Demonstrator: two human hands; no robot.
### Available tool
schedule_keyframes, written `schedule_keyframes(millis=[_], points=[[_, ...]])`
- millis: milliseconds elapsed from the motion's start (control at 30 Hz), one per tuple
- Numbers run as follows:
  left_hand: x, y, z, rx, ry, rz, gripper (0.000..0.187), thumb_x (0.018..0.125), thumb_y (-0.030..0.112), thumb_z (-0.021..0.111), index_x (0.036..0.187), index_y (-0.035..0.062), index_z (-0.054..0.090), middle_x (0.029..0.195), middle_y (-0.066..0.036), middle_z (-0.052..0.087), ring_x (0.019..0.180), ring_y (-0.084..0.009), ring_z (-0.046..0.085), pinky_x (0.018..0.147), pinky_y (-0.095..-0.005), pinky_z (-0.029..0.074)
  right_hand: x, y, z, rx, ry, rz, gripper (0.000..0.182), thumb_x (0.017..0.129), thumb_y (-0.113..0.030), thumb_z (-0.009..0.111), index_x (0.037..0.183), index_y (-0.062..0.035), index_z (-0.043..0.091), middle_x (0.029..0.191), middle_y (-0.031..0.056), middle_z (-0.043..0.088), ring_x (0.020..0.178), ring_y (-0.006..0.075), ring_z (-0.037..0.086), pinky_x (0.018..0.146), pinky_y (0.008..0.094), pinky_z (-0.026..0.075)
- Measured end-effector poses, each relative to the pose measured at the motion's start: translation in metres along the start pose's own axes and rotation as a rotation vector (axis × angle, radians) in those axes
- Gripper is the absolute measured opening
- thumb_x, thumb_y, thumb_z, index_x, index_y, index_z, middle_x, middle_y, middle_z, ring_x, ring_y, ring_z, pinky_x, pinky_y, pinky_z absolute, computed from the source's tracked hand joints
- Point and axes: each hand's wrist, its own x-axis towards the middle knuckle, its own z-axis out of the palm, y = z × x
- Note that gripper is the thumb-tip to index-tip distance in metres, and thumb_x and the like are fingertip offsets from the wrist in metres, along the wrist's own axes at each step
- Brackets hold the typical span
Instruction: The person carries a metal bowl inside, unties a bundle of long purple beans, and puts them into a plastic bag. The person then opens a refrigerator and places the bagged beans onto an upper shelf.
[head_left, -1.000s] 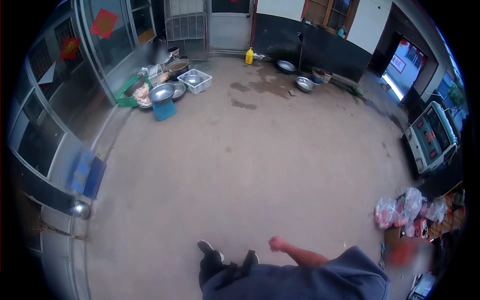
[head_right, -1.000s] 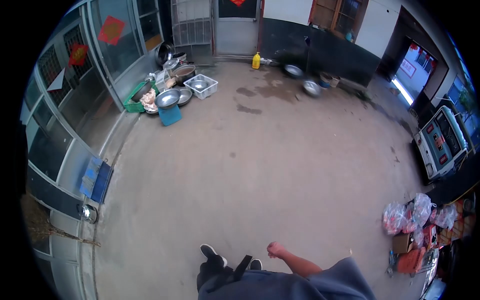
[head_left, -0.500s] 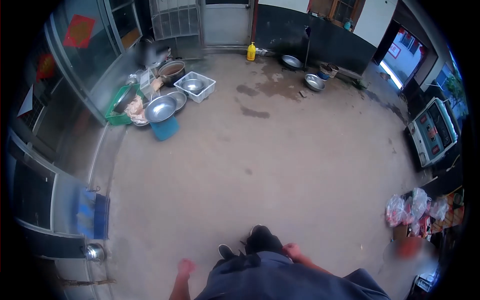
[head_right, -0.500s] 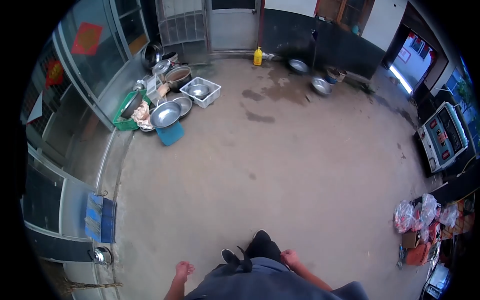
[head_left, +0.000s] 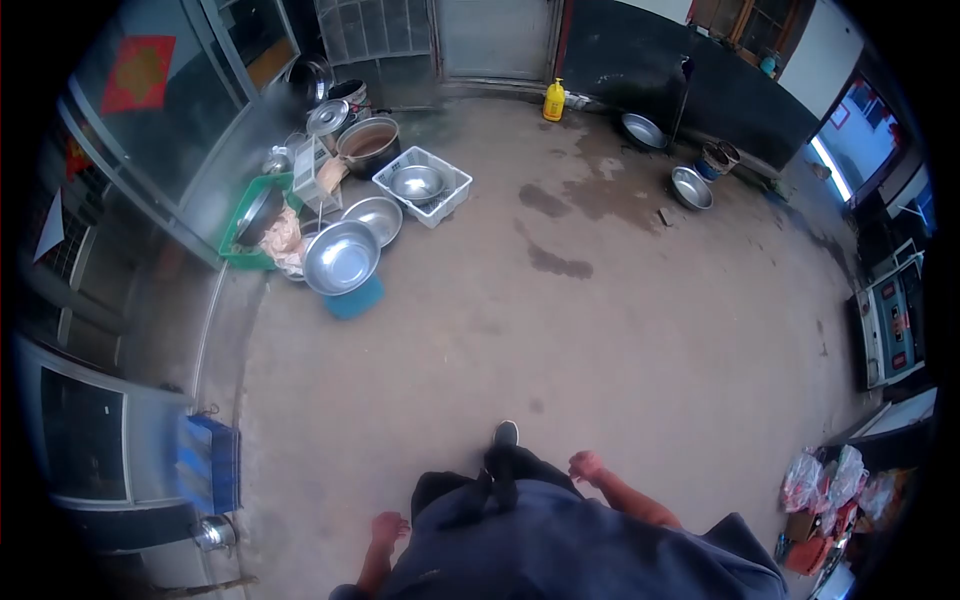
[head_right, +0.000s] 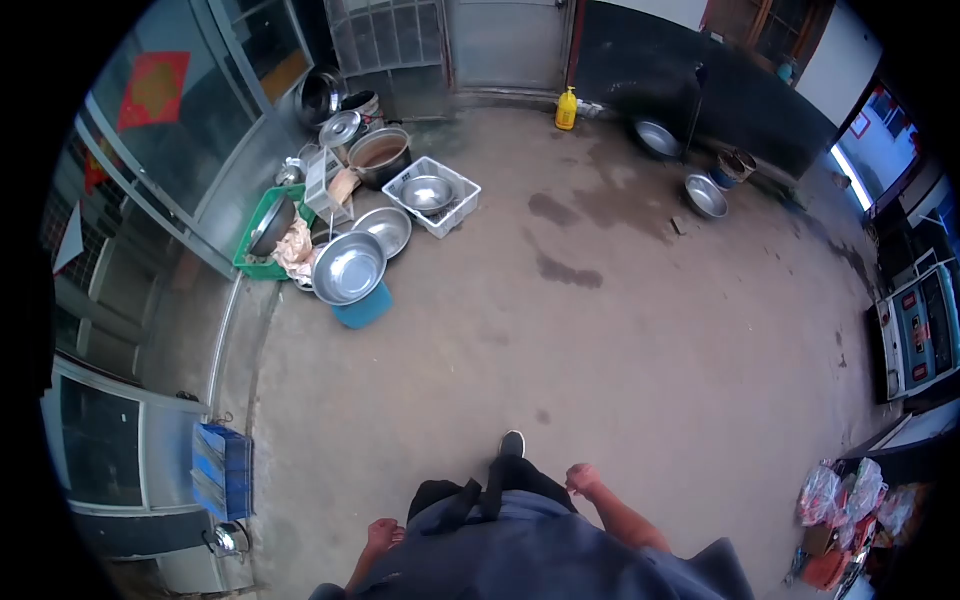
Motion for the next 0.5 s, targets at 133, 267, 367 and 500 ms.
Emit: schedule_keyframes(millis=[133,267,367,500], points=[[0.102,-0.075,0.011,0.894,0.025,0.651,0.019,0.082,0.024,0.055,0.083,0.0081,0.065,0.085,-0.016,0.065,0.078,-0.0325,0.065,0.066,-0.0419,0.050,0.070,-0.177,-0.062,0.263,0.230,-0.183,0.020,0.081,-0.011,0.058,0.098,-0.0028,0.064,0.080,0.0089,0.066,0.064,0.0190,0.065,0.050,0.0315,0.051],[0.129,-0.030,0.031,0.782,0.016,0.371,0.020,0.082,0.025,0.055,0.082,0.0080,0.066,0.087,-0.016,0.066,0.079,-0.0331,0.065,0.068,-0.0424,0.050,0.117,-0.308,-0.077,0.282,0.266,-0.241,0.025,0.085,-0.010,0.054,0.106,0.0002,0.060,0.083,0.0106,0.066,0.069,0.0190,0.066,0.055,0.0309,0.054],[0.157,0.035,0.033,0.725,0.023,0.316,0.020,0.082,0.024,0.055,0.083,0.0076,0.066,0.086,-0.017,0.066,0.078,-0.0327,0.065,0.067,-0.0418,0.050,0.151,-0.368,-0.053,0.241,0.258,-0.228,0.026,0.084,-0.009,0.055,0.107,0.0007,0.060,0.083,0.0102,0.066,0.070,0.0189,0.066,0.056,0.0310,0.054],[0.199,0.145,0.024,0.679,0.028,0.342,0.019,0.083,0.023,0.055,0.085,0.0071,0.065,0.086,-0.017,0.066,0.076,-0.0322,0.065,0.065,-0.0410,0.050,0.178,-0.411,0.000,-0.008,0.069,-0.073,0.024,0.082,-0.007,0.058,0.105,0.0012,0.062,0.084,0.0119,0.067,0.071,0.0198,0.067,0.055,0.0308,0.055]])
